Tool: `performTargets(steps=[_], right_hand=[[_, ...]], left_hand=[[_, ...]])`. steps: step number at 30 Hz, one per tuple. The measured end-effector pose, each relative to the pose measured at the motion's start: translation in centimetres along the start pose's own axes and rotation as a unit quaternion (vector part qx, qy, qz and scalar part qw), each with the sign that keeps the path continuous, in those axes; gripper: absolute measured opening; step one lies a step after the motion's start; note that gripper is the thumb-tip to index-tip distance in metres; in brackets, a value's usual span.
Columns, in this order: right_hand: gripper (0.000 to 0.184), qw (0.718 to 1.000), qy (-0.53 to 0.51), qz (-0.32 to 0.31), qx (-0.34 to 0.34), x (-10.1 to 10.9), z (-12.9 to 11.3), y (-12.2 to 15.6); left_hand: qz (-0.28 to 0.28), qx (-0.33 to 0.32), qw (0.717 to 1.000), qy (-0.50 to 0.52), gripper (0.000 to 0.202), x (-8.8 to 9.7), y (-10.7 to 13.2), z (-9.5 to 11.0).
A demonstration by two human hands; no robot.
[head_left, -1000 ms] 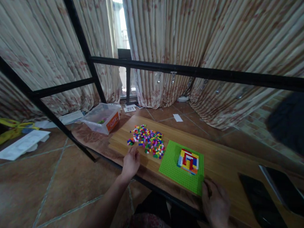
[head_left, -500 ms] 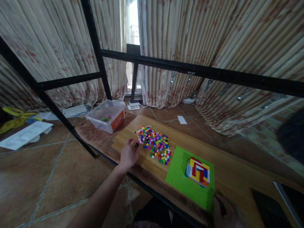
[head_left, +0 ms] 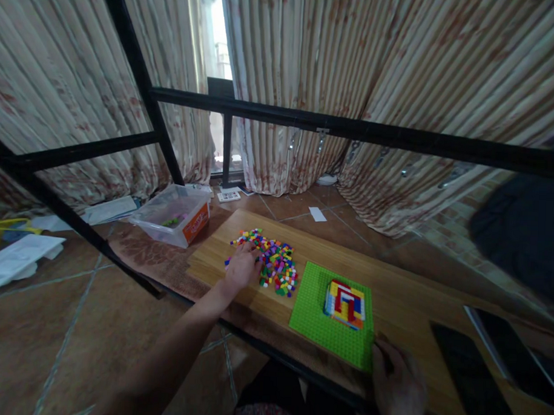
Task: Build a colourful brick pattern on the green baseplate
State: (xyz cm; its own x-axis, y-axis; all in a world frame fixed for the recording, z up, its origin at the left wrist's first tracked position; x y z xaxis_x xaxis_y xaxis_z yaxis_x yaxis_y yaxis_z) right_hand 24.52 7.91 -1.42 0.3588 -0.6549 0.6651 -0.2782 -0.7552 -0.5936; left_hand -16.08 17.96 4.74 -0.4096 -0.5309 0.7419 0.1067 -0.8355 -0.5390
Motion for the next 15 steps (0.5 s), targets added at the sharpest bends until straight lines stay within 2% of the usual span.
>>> performTargets(steps=[3,5,6,7,9,12,14,15], right_hand=[[0.054,0.997,-0.043,-0.013,-0.058,0.4,0.1,-0.3],[0.049,0.990,-0.081,-0.008,-0.118,1.3,-0.6,-0.6],[0.046,0.985,-0.093,0.005,-0.147,2.0,-1.4,-0.8],[0.043,0.980,-0.123,0.017,-0.156,2.8,-3.0,-1.0],[0.035,0.963,-0.220,-0.003,-0.158,3.4,-7.6,-1.3],[0.027,0.915,-0.359,-0.118,-0.141,2.8,-15.3,-0.9],[0.026,0.878,-0.421,-0.185,-0.132,2.4,-18.8,-0.1],[0.024,0.864,-0.441,-0.198,-0.142,2.3,-19.5,0.3]], left_hand=[[0.035,0.029,0.992,0.118,0.011,1.4,0.0,0.2],[0.046,0.084,0.969,0.228,0.013,2.4,0.8,0.6],[0.039,0.120,0.949,0.289,0.015,2.7,1.5,1.2],[0.021,0.160,0.922,0.353,0.018,2.7,2.4,2.0],[-0.032,0.243,0.855,0.457,0.022,2.4,4.9,4.5],[-0.131,0.313,0.758,0.557,0.022,1.9,8.9,9.5],[-0.181,0.331,0.729,0.570,0.022,1.8,11.0,11.8],[-0.198,0.332,0.725,0.571,0.022,1.9,11.7,12.5]])
Point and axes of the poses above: each hand's wrist, its own y-axis away from the middle knuckle, its own x-axis out of the back of the hand, z = x × y, the point moved 10 cm from there along -y, towards the middle knuckle, and after that the axes turned 15 degrees about z, right-handed, at the moved point
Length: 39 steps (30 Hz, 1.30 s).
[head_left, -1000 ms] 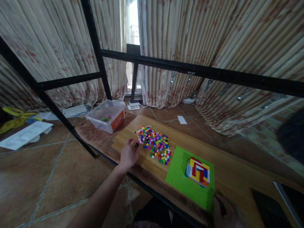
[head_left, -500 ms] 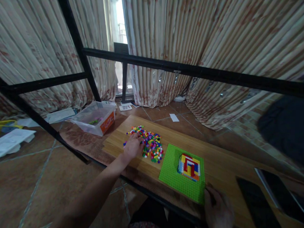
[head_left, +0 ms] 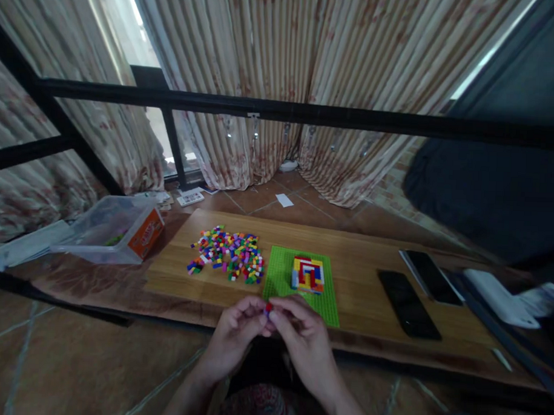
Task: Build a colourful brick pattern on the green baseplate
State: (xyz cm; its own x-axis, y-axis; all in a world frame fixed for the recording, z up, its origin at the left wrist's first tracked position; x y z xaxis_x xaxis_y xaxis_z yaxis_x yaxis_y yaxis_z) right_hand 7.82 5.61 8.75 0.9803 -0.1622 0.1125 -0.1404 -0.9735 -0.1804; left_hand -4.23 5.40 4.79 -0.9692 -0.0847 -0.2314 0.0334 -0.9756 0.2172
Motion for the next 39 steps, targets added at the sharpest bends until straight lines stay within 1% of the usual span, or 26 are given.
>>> performTargets(steps=[2,6,10,15,18,19,21,24,26,28,29,31,34,36,38,39], right_hand=[[0.021,0.999,-0.029,0.004,-0.021,-0.1,0.4,0.7],[0.017,0.996,-0.042,0.041,-0.063,1.7,2.4,1.8],[0.015,0.989,-0.082,0.063,-0.103,3.2,3.4,2.5],[0.019,0.974,-0.143,0.079,-0.156,4.2,4.7,3.3],[0.024,0.969,-0.128,0.111,-0.177,5.4,6.3,3.4],[0.026,0.970,-0.112,0.130,-0.174,6.2,6.8,3.3],[0.028,0.972,-0.065,0.172,-0.146,8.2,7.4,2.5],[0.026,0.971,0.059,0.221,-0.064,12.0,7.8,0.5],[0.024,0.955,0.183,0.236,-0.005,14.1,7.9,-1.1],[0.025,0.929,0.287,0.231,0.031,15.5,8.4,-2.6],[0.025,0.919,0.324,0.219,0.046,15.7,8.8,-3.2],[0.026,0.907,0.368,0.194,0.069,15.7,9.3,-4.1],[0.026,0.905,0.376,0.186,0.077,15.5,9.4,-4.3],[0.028,0.913,0.351,0.198,0.068,15.4,8.6,-3.6],[0.030,0.936,0.290,0.193,0.053,14.6,7.4,-2.6],[0.030,0.953,0.243,0.177,0.044,13.8,6.8,-2.1]], left_hand=[[-0.016,0.008,1.000,-0.011,0.022,-0.8,0.8,-0.6],[-0.031,0.009,0.999,-0.025,0.025,-1.9,1.5,-1.4],[-0.040,0.007,0.999,-0.031,0.027,-3.4,2.1,-2.6],[-0.051,0.030,0.998,-0.023,0.031,-4.3,2.4,-5.2],[-0.040,0.068,0.997,0.002,0.035,-4.3,2.4,-6.9],[-0.026,0.087,0.996,0.013,0.035,-4.2,2.4,-7.4],[0.011,0.123,0.992,0.039,0.034,-3.9,2.5,-8.3],[0.058,0.163,0.982,0.079,0.034,-3.4,2.7,-9.1],[0.074,0.180,0.976,0.099,0.037,-3.2,2.7,-9.5],[0.083,0.195,0.971,0.115,0.039,-3.1,2.6,-9.8],[0.084,0.201,0.968,0.123,0.040,-3.1,2.5,-9.9],[0.083,0.213,0.964,0.139,0.042,-3.5,2.3,-9.9],[0.077,0.223,0.958,0.163,0.044,-4.3,1.8,-9.5],[0.075,0.219,0.957,0.172,0.042,-4.9,1.4,-9.0],[0.068,0.211,0.959,0.176,0.039,-5.6,1.0,-8.5],[0.063,0.207,0.960,0.179,0.037,-6.0,0.8,-8.3]])
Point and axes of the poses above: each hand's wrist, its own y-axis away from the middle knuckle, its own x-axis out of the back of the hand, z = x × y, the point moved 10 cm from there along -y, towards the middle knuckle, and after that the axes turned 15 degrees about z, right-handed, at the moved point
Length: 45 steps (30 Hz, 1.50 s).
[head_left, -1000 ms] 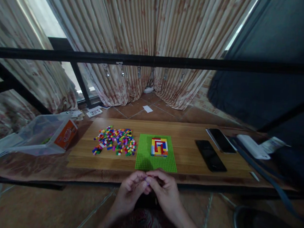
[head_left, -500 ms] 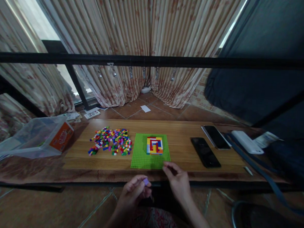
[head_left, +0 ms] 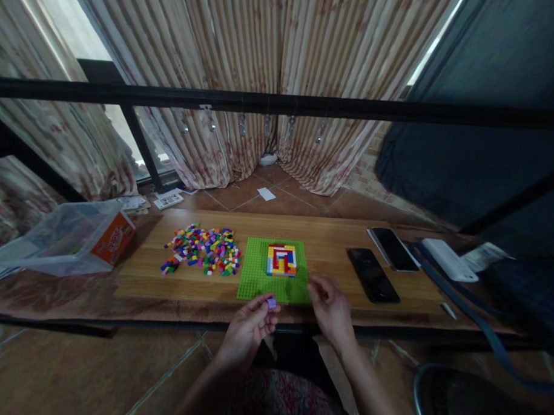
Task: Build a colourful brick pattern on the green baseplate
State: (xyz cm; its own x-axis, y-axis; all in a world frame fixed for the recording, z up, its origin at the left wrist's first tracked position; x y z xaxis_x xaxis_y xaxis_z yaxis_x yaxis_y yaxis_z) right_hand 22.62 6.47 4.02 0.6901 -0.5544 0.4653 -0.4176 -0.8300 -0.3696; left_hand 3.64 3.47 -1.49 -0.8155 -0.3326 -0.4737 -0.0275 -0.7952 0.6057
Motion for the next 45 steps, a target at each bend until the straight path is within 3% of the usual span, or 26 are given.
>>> performTargets(steps=[4,8,13,17,21,25,29,35,45], right_hand=[[0.030,0.978,-0.162,-0.126,-0.032,-1.9,-4.4,2.8],[0.026,0.972,-0.182,-0.148,-0.013,-2.2,-6.3,3.6],[0.024,0.982,-0.138,-0.125,0.016,-1.9,-5.0,2.5],[0.023,0.994,-0.068,-0.079,0.018,-2.1,-2.7,0.0],[0.023,0.996,-0.027,-0.079,0.025,-3.8,-1.9,-2.1],[0.022,0.996,0.010,-0.091,0.025,-5.3,-1.5,-2.8],[0.019,0.996,0.015,-0.086,0.012,-5.4,-1.1,-3.3],[0.016,0.996,-0.011,-0.091,-0.007,-5.2,-1.0,-3.9],[0.023,0.997,0.021,-0.071,0.023,-5.1,-1.3,-3.2]], left_hand=[[-0.036,0.004,0.999,0.010,0.033,-1.7,-0.4,0.0],[-0.052,0.003,0.999,0.006,0.031,-2.7,-0.6,-0.4],[-0.047,-0.026,0.997,-0.054,0.035,-3.1,-1.0,-0.6],[0.008,-0.156,0.973,-0.172,0.038,-2.5,-2.4,2.0],[-0.002,-0.253,0.927,-0.276,0.038,-3.8,-3.5,4.1],[-0.024,-0.267,0.903,-0.336,0.047,-4.9,-4.5,3.9],[-0.038,-0.281,0.890,-0.357,0.048,-5.5,-4.8,3.2],[-0.047,-0.293,0.887,-0.353,0.048,-5.5,-4.8,3.0],[-0.050,-0.309,0.874,-0.373,0.049,-5.6,-4.7,2.9]])
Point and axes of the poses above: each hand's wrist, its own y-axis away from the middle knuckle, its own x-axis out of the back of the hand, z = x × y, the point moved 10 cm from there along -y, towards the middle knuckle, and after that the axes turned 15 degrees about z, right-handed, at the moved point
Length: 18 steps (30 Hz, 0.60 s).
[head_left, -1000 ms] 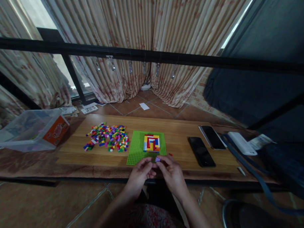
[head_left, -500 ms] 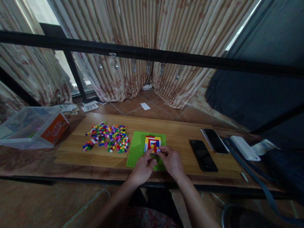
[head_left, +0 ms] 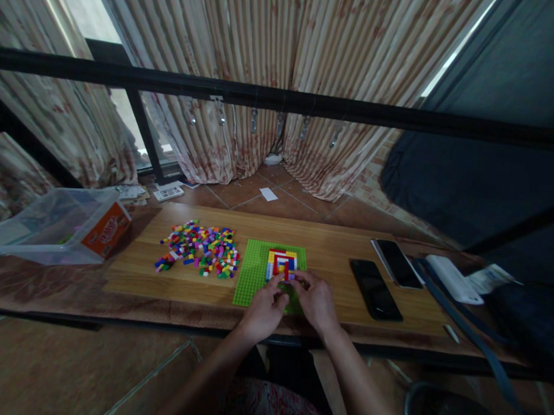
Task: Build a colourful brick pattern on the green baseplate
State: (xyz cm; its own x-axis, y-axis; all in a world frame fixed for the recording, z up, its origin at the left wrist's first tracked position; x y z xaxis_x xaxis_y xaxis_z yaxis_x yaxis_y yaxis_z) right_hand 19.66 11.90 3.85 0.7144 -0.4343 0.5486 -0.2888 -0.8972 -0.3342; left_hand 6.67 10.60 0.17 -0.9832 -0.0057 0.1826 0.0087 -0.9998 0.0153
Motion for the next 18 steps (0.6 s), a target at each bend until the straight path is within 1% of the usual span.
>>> performTargets(steps=[3,6,11,14,18], right_hand=[[0.025,0.999,-0.024,0.005,-0.027,-0.2,0.4,0.3],[0.026,0.998,-0.045,0.020,-0.049,-0.1,0.9,0.4],[0.022,0.996,-0.064,0.034,-0.045,0.1,0.9,0.5],[0.021,0.996,-0.067,0.035,-0.044,0.1,0.8,0.4],[0.020,0.994,-0.084,0.052,-0.053,0.1,1.2,0.2]], left_hand=[[0.002,-0.015,1.000,-0.017,0.049,0.0,0.1,0.2],[-0.007,-0.031,0.998,-0.057,0.050,-0.1,0.2,0.5],[-0.027,-0.061,0.984,-0.167,0.056,-0.2,0.5,1.4],[-0.031,-0.102,0.958,-0.265,0.056,-0.3,0.6,2.0],[-0.057,-0.169,0.905,-0.386,0.060,-1.1,0.9,2.3]])
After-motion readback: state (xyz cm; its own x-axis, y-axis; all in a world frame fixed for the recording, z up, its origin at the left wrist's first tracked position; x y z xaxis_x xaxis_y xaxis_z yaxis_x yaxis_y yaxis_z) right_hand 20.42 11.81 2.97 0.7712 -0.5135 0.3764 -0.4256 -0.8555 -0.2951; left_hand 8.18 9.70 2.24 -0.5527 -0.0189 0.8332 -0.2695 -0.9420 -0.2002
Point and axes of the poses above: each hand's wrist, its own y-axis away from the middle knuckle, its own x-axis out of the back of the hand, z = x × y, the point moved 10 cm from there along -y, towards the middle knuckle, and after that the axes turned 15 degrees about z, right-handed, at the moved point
